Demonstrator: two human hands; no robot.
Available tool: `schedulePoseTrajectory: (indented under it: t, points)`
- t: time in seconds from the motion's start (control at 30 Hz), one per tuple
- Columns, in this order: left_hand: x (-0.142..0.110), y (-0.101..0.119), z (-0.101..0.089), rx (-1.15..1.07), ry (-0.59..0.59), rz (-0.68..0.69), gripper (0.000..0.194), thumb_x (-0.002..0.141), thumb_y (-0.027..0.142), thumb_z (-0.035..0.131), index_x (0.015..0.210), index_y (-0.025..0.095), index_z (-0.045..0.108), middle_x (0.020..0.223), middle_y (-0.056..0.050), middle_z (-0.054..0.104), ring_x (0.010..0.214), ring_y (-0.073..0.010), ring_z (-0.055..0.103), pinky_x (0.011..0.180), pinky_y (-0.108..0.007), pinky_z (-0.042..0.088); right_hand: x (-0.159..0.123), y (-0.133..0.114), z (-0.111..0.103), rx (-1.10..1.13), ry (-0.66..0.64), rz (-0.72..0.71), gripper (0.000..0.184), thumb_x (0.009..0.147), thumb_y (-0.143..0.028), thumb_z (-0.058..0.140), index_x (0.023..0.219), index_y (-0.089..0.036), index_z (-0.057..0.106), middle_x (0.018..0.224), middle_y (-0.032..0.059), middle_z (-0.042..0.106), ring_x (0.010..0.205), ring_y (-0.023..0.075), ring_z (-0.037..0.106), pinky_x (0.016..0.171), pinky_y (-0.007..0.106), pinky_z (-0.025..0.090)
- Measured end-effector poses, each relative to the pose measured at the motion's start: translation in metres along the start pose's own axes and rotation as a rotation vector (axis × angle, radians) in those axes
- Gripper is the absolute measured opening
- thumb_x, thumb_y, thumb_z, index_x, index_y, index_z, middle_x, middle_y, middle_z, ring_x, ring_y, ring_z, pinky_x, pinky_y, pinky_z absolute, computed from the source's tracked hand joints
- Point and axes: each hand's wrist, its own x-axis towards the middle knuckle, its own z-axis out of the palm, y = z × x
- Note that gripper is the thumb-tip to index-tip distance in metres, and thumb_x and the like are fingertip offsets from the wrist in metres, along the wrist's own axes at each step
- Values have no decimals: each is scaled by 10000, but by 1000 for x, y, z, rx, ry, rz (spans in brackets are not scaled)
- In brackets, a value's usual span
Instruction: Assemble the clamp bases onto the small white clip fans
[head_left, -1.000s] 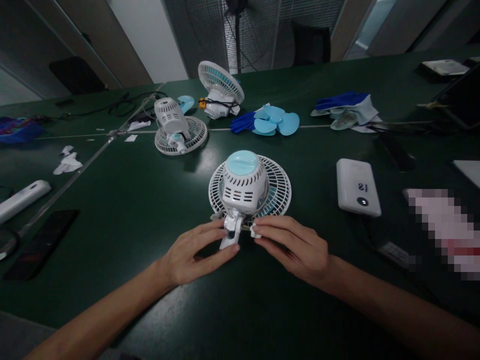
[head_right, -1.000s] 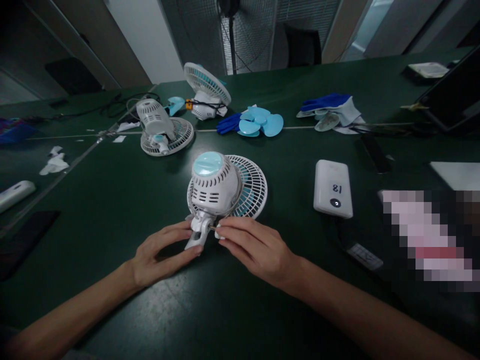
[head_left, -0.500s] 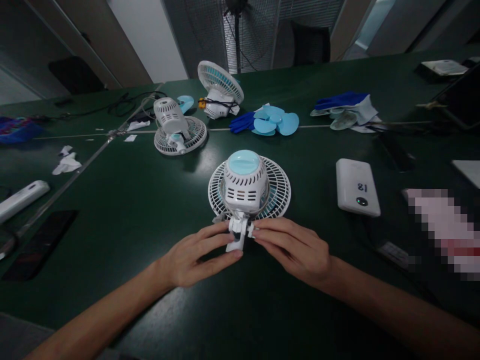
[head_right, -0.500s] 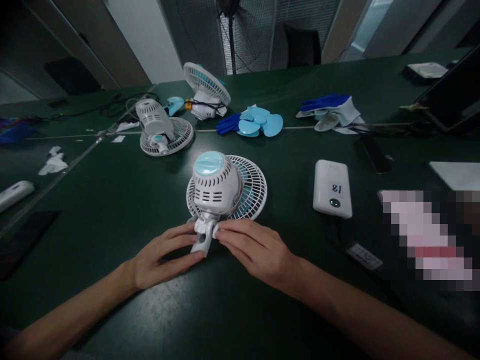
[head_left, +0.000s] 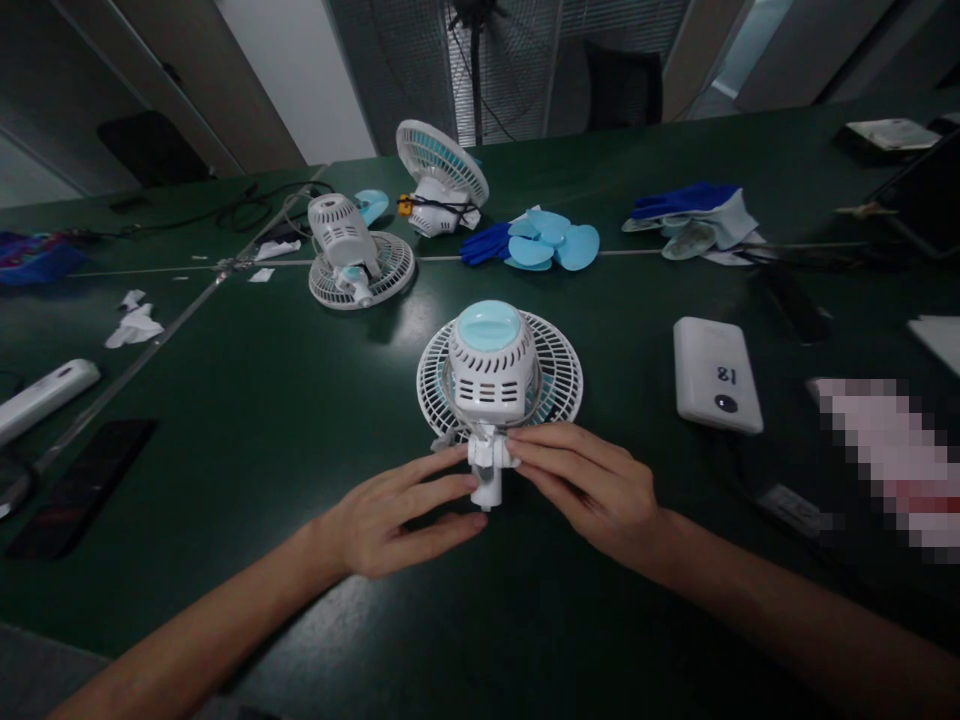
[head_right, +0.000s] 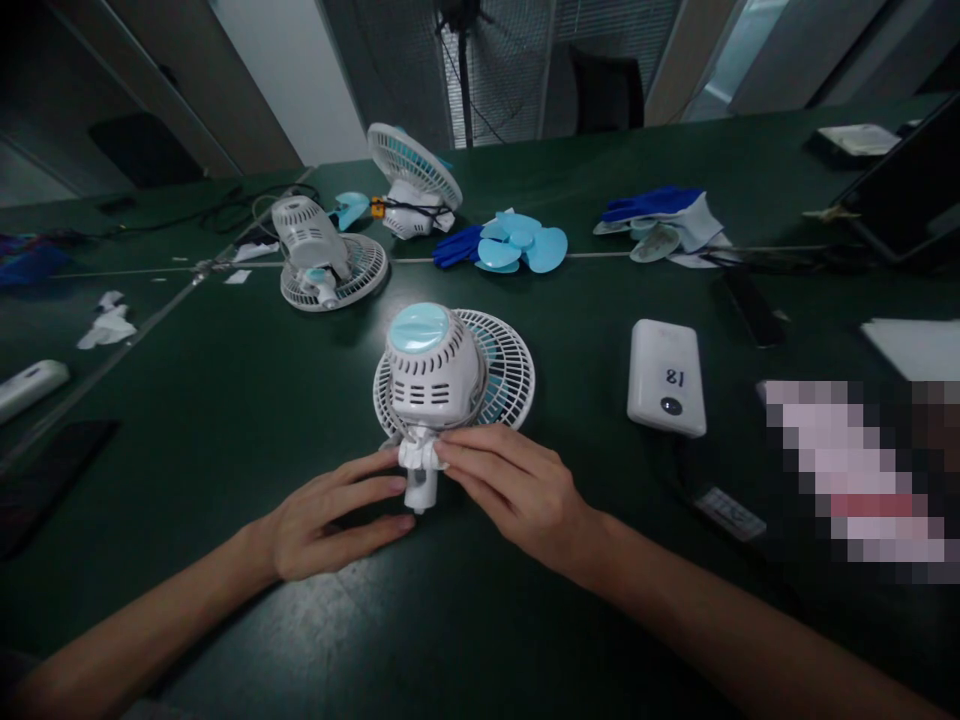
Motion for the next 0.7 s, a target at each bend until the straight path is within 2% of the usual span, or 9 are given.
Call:
schedulePoseTrajectory:
  t: [0.23, 0.4, 0.53, 0.7]
  points:
    - [7, 0, -3, 41, -44, 45, 391, 872, 33, 765, 1240, 141, 691, 1342, -146, 675, 1464, -331, 496, 1083, -461, 605, 2, 3, 1, 30, 30, 131, 325, 984, -138, 652, 1296, -213, 702, 1099, 68, 779, 949, 180, 762, 828, 317, 662]
    - [15, 2, -6, 118, -44, 84, 259, 905, 67, 733, 1158, 120, 722, 1298, -142, 691, 1441, -331, 515, 1039, -457, 633, 1, 4, 1, 35, 41, 161, 246, 984, -153, 658, 1216, -214, 711, 1017, 35, 791, 853, 160, 768, 790, 296, 655]
    - [16, 1, -8, 147, -76, 98, 222, 1005, 141, 602, 1187, 121, 727, 1284, -150, 686, 1430, -330, 514, 1005, -443, 643, 2, 3, 1, 31, 1, 150, 212, 979, -130, 645, 1171, -206, 691, 1026, 40, 777, 890, 164, 760, 786, 296, 643]
    - [11, -2, -9, 165, -104, 94, 308, 1076, 264, 475, 1225, 153, 721, 1308, -143, 675, 1441, -333, 486, 1013, -454, 627, 0, 1, 3, 8, -43, 97, 314, 927, -119, 671, 1234, -171, 628, 1081, 77, 752, 944, 187, 746, 840, 324, 635]
